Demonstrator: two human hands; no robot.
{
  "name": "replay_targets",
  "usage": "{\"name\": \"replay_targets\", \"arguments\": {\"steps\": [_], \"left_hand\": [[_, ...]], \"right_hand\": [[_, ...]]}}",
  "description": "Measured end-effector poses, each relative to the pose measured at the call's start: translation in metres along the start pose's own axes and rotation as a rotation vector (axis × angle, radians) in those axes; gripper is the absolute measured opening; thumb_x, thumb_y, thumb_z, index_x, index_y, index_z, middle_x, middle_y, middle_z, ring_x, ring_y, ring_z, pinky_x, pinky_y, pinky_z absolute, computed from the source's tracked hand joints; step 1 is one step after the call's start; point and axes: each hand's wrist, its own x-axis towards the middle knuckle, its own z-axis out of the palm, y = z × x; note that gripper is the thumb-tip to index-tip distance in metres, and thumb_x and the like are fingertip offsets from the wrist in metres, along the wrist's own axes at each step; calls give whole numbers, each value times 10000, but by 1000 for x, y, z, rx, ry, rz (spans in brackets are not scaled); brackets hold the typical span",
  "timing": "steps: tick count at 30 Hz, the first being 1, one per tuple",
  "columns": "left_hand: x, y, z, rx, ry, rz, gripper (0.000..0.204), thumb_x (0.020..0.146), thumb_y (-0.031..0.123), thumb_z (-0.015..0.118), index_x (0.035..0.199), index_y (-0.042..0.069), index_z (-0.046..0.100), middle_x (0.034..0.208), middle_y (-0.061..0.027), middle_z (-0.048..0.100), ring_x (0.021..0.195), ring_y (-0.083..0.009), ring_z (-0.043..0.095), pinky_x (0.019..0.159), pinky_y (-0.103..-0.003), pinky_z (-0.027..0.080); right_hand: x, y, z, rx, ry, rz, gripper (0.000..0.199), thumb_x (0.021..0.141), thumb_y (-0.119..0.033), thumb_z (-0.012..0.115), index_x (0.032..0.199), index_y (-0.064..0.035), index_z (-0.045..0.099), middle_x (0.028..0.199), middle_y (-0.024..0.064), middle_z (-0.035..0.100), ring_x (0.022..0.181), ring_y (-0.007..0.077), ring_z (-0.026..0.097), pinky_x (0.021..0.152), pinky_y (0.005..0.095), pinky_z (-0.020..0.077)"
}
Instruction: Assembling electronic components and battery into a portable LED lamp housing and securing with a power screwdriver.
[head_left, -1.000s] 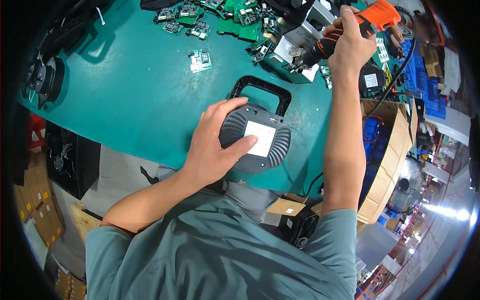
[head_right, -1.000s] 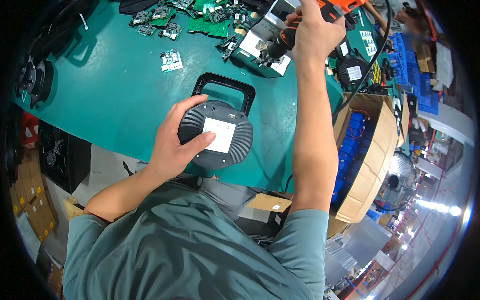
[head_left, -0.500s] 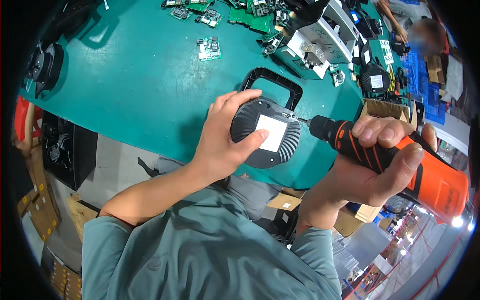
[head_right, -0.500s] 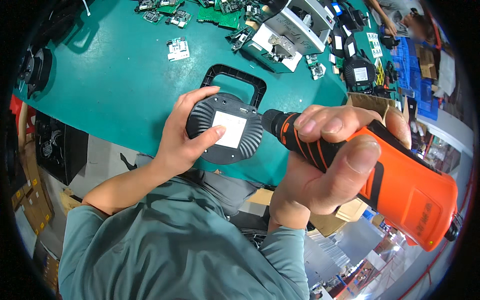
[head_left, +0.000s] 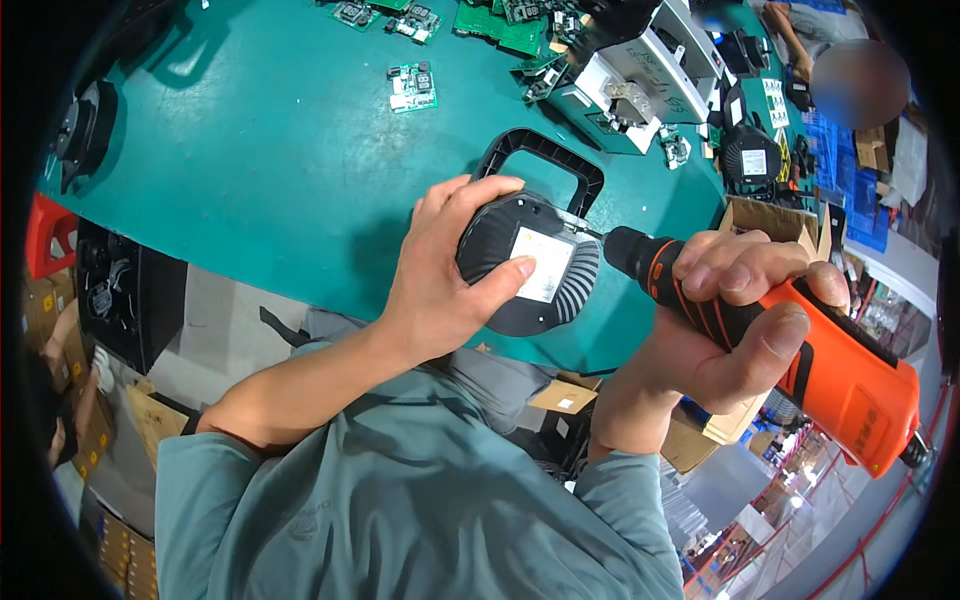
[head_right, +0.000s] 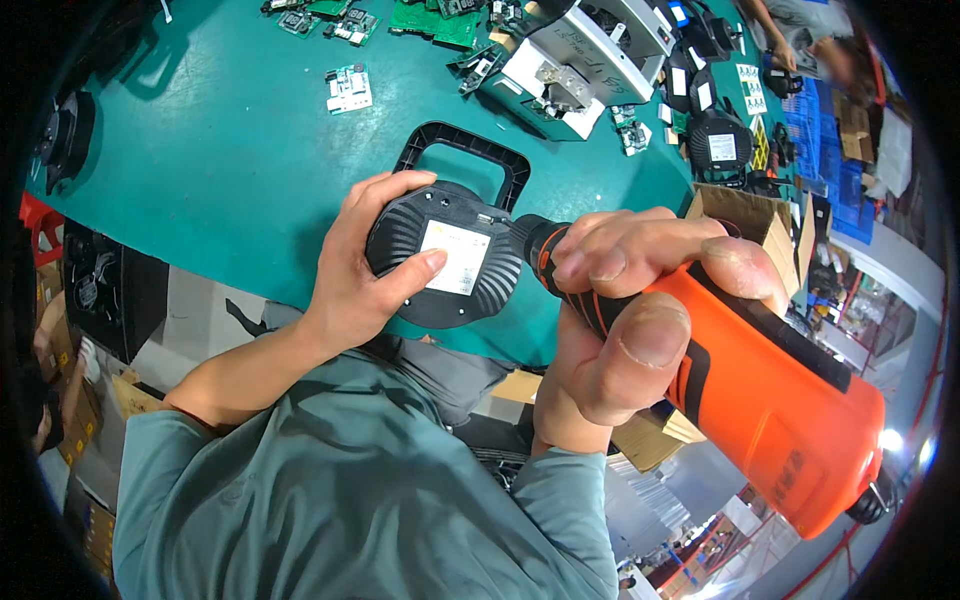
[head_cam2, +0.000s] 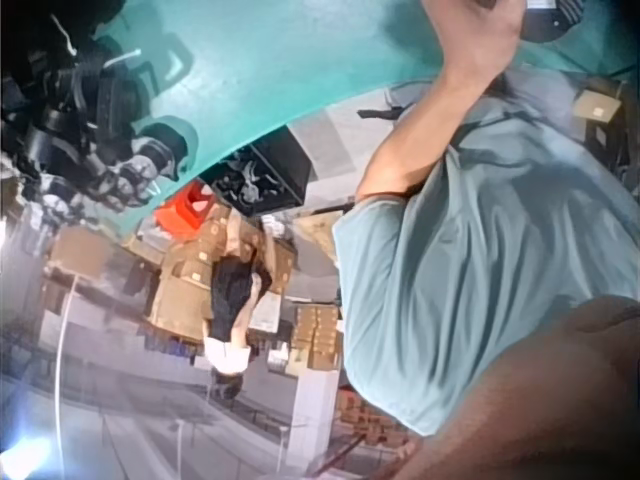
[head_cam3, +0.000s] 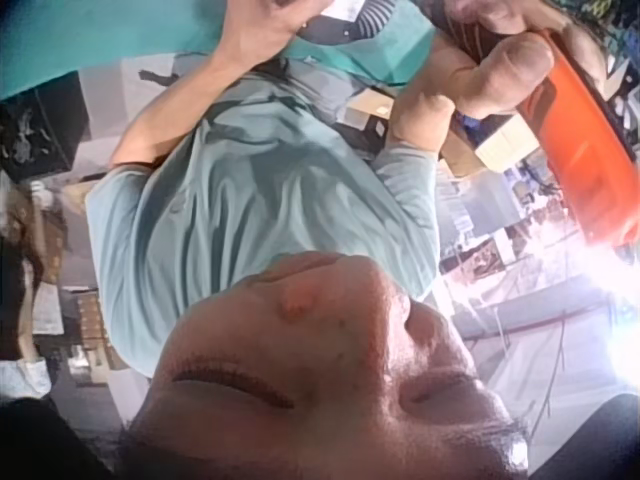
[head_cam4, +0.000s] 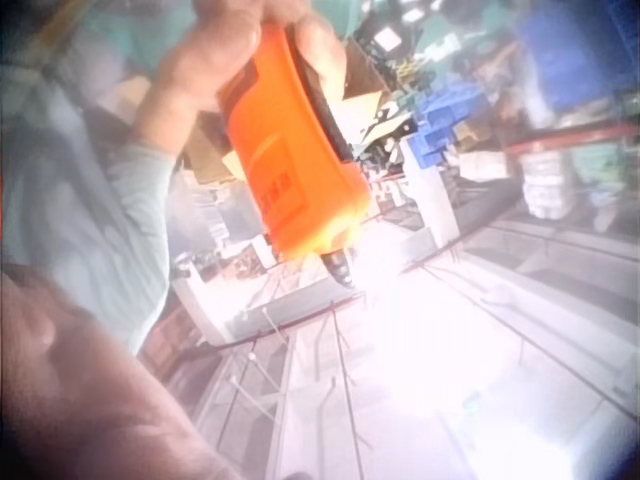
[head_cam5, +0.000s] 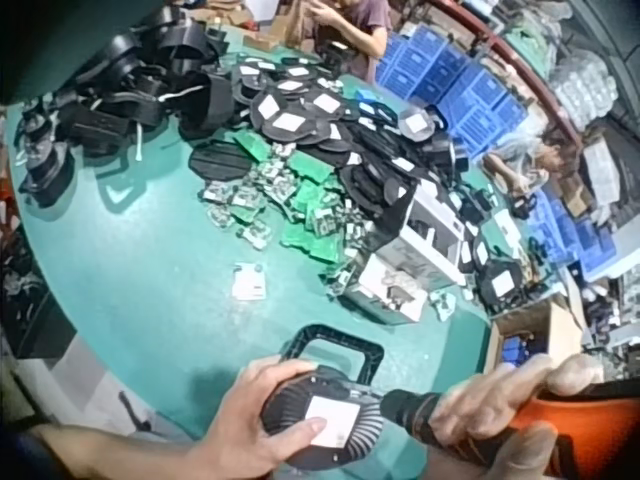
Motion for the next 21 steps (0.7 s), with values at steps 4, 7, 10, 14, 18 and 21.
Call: {"name": "replay_targets", "arguments": {"steps": [4,7,10,14,18,21], "left_hand": [[1,-1,1,-18,12,1,621,861,131,820,1440,64,605,1382,-143,581,1281,-279,587,1110,-377,448],[-1,-4,2,17,20,18,614,869,122,815,1441,54,603,1385,-149,575,1272,-277,593,1106,-374,454],[-3,-6,3,-44,27,14,604,885,120,812,1444,41,599,1391,-145,568,1267,-250,592,1096,-358,463],[-3,-3,2,-83,-13,22,588,908,118,801,1451,30,593,1377,-133,581,1242,-218,603,1072,-347,481],[0,4,0,-20,4,68,573,937,129,785,1464,22,585,1313,-127,629,1174,-198,630,1044,-344,499],[-2,7,-1,-63,-20,-31,579,941,152,787,1469,25,588,1279,-124,661,1147,-201,643,1043,-347,504]], "right_hand": [[3,4,-7,63,-85,-37,518,1010,-295,754,1378,-76,462,877,113,644,639,234,625,569,414,576],[9,10,-13,133,-186,-55,518,996,-248,767,1372,-64,463,888,117,646,650,240,630,564,415,579],[10,17,-14,238,-241,-50,526,975,-198,783,1362,-42,462,901,122,648,669,243,640,579,419,587],[15,16,-14,277,-241,-45,539,962,-168,793,1365,-32,461,926,127,648,703,240,653,623,411,591],[11,-6,-26,420,-65,-123,554,996,-208,773,1424,-60,453,967,123,641,755,235,664,649,403,587],[-8,-21,-55,395,329,-103,416,1096,-282,626,1428,-85,472,894,77,612,698,179,628,642,366,564]]}}
